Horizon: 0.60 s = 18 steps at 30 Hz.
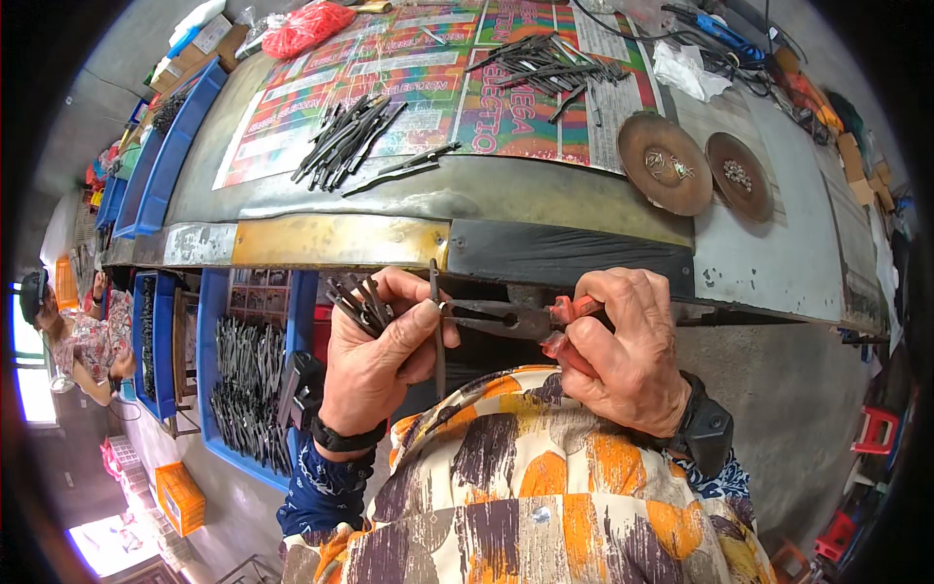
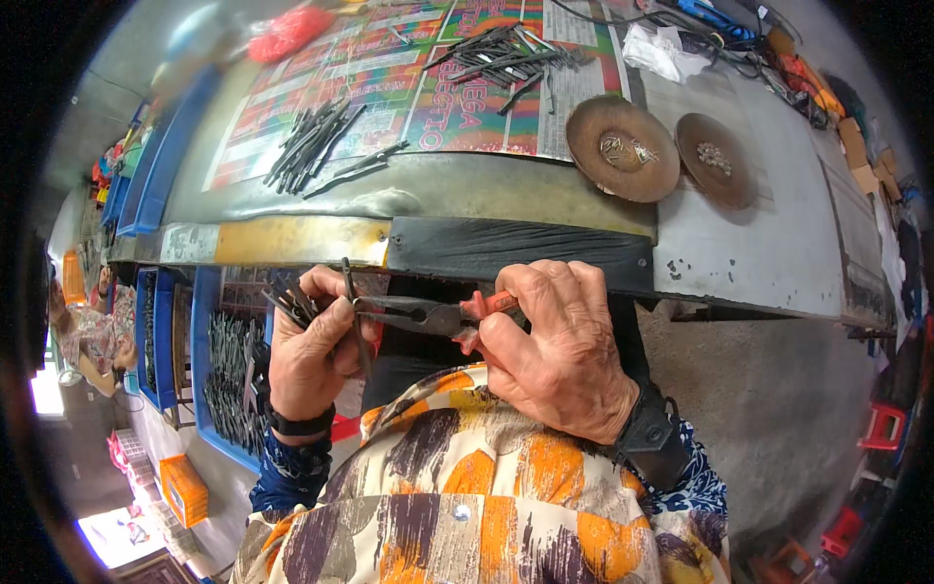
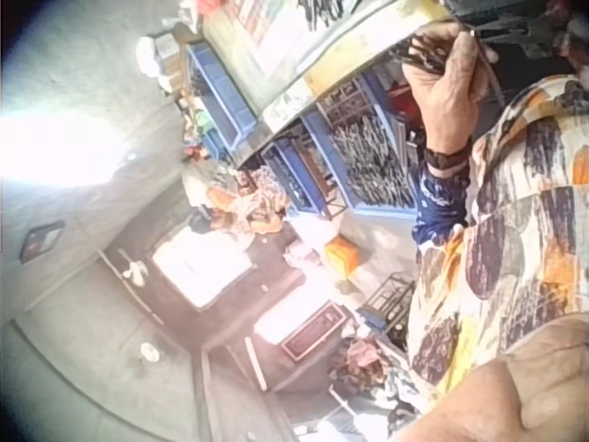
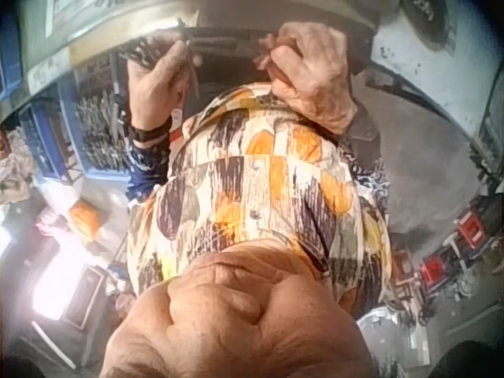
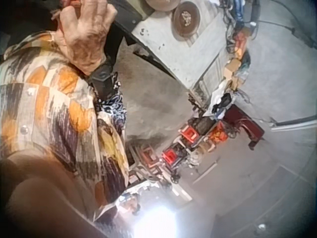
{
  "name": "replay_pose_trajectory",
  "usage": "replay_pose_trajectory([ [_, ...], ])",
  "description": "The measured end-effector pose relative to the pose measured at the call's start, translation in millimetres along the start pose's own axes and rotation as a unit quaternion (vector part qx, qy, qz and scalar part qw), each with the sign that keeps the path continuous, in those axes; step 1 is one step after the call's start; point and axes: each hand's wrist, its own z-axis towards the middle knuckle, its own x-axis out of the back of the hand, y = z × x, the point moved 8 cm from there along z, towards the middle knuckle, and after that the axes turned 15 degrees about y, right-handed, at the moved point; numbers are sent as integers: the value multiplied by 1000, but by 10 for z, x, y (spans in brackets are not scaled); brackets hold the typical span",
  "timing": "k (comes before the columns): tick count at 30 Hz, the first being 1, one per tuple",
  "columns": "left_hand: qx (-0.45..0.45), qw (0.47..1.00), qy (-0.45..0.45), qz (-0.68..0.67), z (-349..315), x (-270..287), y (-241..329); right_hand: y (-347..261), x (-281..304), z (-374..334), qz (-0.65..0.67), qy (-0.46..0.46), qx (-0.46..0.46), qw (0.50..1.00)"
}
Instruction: The person repeatedly picks up thin metal rods from a table, uses pliers to trim or bend the ends, and places the finished pieces into a blue bin. The process is continuous and repetitive throughout the clip.
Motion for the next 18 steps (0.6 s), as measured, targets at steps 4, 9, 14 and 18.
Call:
replay_pose_trajectory([
  [4, 18, 1000, -9, 0, -1, -10, -6, -13, -4, 10, -26, 13, 21, 999],
  [9, 3, 999, -28, 29, -13, -63, 14, 15, -66, -36, -9, -17, 18, 1000],
  [14, -98, 987, -16, 128, -50, -74, 126, 111, -132, -75, 132, -33, -39, 990],
  [18, -392, 856, -50, 334, -230, -253, 423, 184, -206, -127, 307, -82, -104, 943],
])
